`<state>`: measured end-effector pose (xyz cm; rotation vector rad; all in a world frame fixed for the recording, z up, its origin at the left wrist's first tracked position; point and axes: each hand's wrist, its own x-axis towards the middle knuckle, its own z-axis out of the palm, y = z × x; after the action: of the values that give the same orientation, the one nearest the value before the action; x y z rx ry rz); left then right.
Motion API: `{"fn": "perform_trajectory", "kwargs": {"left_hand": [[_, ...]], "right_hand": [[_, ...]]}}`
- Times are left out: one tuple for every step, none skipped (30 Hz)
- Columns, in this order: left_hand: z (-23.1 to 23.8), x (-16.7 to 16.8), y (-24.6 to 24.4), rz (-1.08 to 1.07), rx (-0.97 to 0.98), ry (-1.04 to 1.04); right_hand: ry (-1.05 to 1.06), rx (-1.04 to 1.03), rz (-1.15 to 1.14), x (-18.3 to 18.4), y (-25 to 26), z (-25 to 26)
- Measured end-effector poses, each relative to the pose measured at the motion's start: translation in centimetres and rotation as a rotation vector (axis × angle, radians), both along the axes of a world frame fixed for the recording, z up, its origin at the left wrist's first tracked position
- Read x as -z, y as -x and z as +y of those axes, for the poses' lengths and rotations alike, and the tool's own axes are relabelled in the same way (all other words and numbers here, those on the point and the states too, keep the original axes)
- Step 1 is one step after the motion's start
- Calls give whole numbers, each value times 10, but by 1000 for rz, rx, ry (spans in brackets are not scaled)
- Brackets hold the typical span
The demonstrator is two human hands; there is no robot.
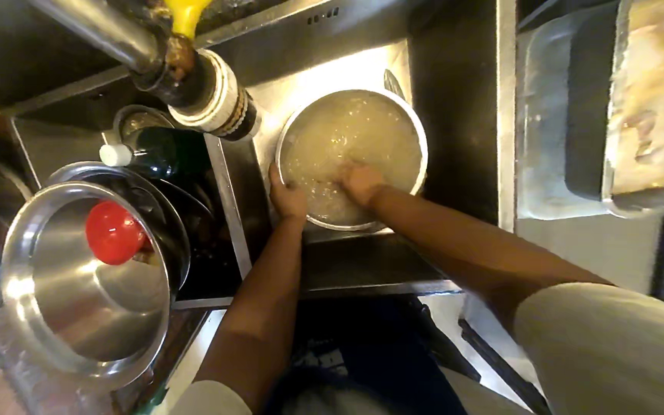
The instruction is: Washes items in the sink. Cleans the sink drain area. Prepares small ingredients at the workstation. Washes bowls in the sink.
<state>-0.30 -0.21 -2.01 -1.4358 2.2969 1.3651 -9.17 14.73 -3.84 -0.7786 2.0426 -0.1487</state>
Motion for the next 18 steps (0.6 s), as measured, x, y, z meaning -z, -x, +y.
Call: {"fn": "perform_trajectory", "kwargs": {"left_hand": [[0,0,0,-17,9,1],[0,-1,0,-27,18,0],[0,-2,-1,-25,23,-2],[0,-3,-1,-18,21,-2],[1,-2,-1,-15,17,2],[1,-1,-1,-13,18,3],[1,-1,-2,-3,27,15],[1,1,-3,15,36,35],[1,2,-3,27,42,49],[1,4,-3,44,38,70],[2,4,-2,66,35,59],[2,3,-3,86,28,41],[2,2,-4,95,20,24],[2,1,-5,84,13,12],[2,0,-4,70,7,3],[2,0,-3,61,3,-2],[1,0,-2,59,5,5],[1,2,-1,54,1,17]], "right_hand": [[-18,18,25,-1,10,4],[-43,56,46,-3,20,1],[-67,105,60,-6,28,-6],[-92,154,60,-10,36,-17],[-109,189,56,-15,41,-29],[-108,214,47,-18,43,-40],[-94,216,52,-17,40,-48],[-70,199,60,-14,33,-53],[-48,172,52,-12,22,-54],[-34,143,36,-13,11,-51],[-33,100,10,-15,1,-45],[-33,70,-11,-16,-7,-36],[-43,55,-24,-17,-12,-24],[-48,56,-28,-17,-11,-13],[-50,63,-22,-15,-6,-3],[-32,76,4,-12,2,5],[-4,90,35,-8,13,9],[20,111,69,-4,25,10]]}}
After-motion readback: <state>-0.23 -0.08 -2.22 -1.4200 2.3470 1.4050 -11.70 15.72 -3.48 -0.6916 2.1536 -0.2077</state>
